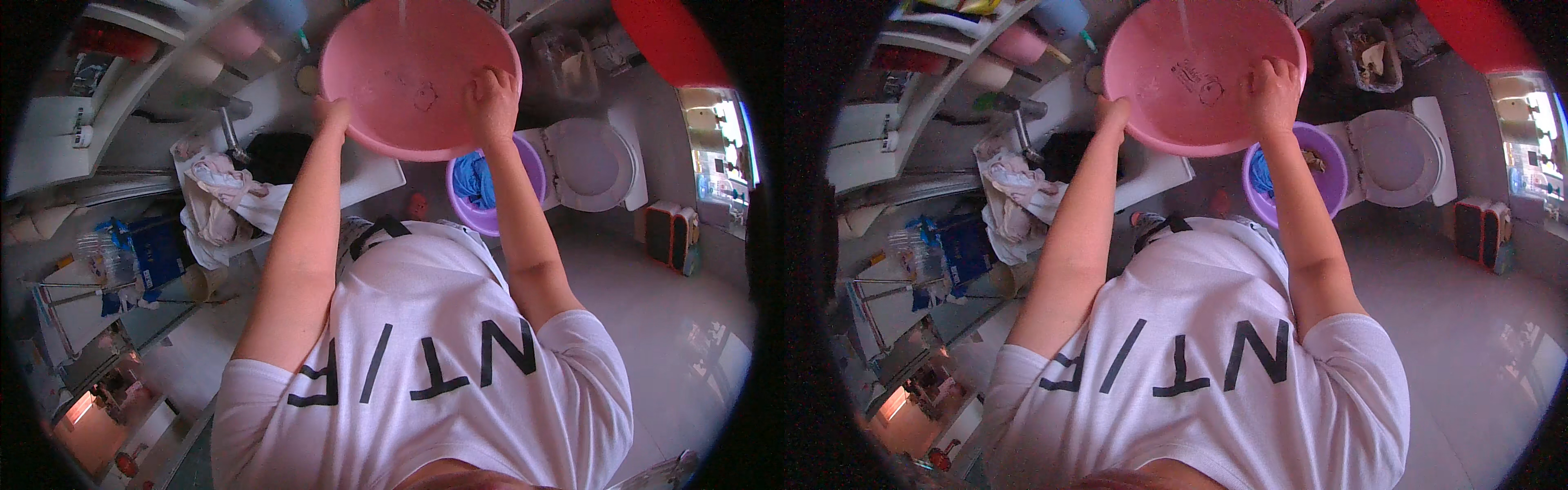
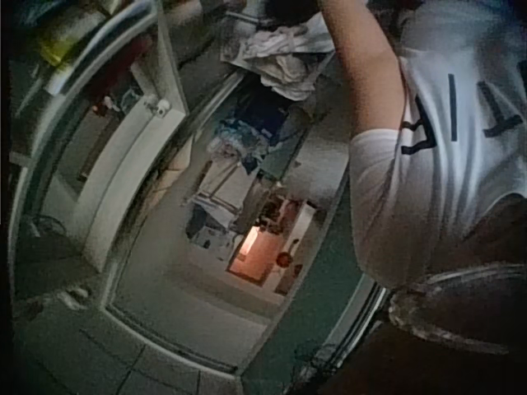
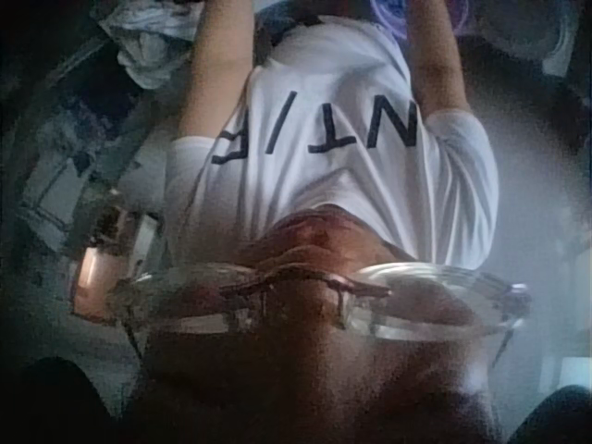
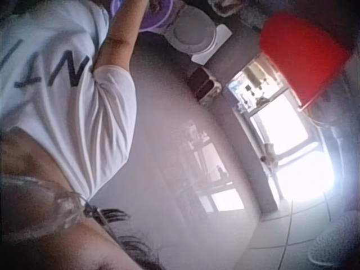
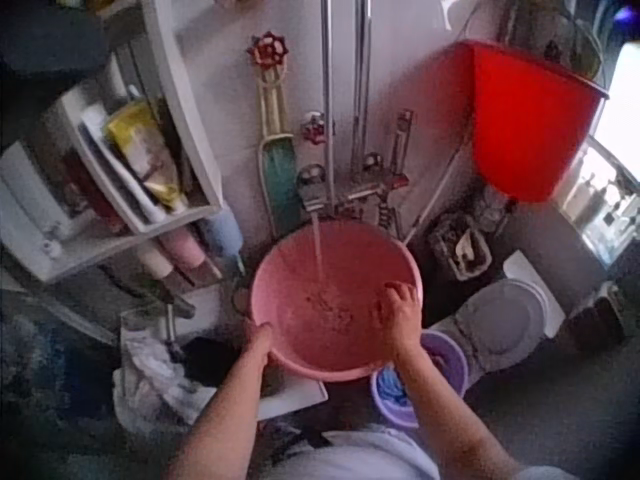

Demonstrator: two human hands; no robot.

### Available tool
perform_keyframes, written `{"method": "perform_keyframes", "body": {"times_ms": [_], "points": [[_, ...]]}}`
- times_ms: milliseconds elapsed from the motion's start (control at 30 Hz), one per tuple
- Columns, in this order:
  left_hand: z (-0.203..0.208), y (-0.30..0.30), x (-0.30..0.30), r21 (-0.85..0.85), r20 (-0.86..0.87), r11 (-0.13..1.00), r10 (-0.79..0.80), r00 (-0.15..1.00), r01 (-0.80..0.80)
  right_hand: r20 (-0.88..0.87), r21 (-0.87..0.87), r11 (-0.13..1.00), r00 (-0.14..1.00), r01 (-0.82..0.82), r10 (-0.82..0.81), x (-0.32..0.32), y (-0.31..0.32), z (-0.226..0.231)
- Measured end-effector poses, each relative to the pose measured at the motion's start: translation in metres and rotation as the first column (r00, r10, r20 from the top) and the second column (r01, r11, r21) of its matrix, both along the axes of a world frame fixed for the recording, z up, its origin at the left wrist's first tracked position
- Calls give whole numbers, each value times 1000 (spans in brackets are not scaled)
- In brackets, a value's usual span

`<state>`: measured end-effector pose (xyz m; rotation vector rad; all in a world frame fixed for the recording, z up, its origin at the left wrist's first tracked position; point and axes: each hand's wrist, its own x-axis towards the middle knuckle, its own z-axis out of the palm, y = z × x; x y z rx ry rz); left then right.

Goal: The person washes clothes in a pink basin by hand, rubbing and wringing a blue garment in soapy water.

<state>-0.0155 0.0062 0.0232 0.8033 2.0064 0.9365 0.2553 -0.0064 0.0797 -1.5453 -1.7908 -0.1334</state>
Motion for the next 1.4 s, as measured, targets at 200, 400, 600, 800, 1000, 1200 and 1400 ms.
{"method": "perform_keyframes", "body": {"times_ms": [200,400,600,800,1000,1200,1400], "points": [[10,-5,9,63,-17,998,12,1000,-11,-20,43,994,995,101,-100,2,2,-7],[-5,0,1,20,-20,1000,-22,1000,22,188,-122,992,982,41,-18,4,5,-14],[1,-3,5,33,-15,999,-36,999,36,200,-416,907,980,74,12,3,-1,-5],[7,-3,9,21,-31,1000,8,999,-8,161,-388,921,987,42,23,4,-3,-6],[3,-2,6,59,-34,998,11,999,-9,156,-413,909,988,55,11,2,-1,-8],[-2,0,5,63,-51,998,15,999,-12,227,-308,948,974,82,-11,-1,-2,-13],[-8,2,3,39,-95,999,11,995,-8,191,-316,947,981,49,13,-4,-6,-8]]}}
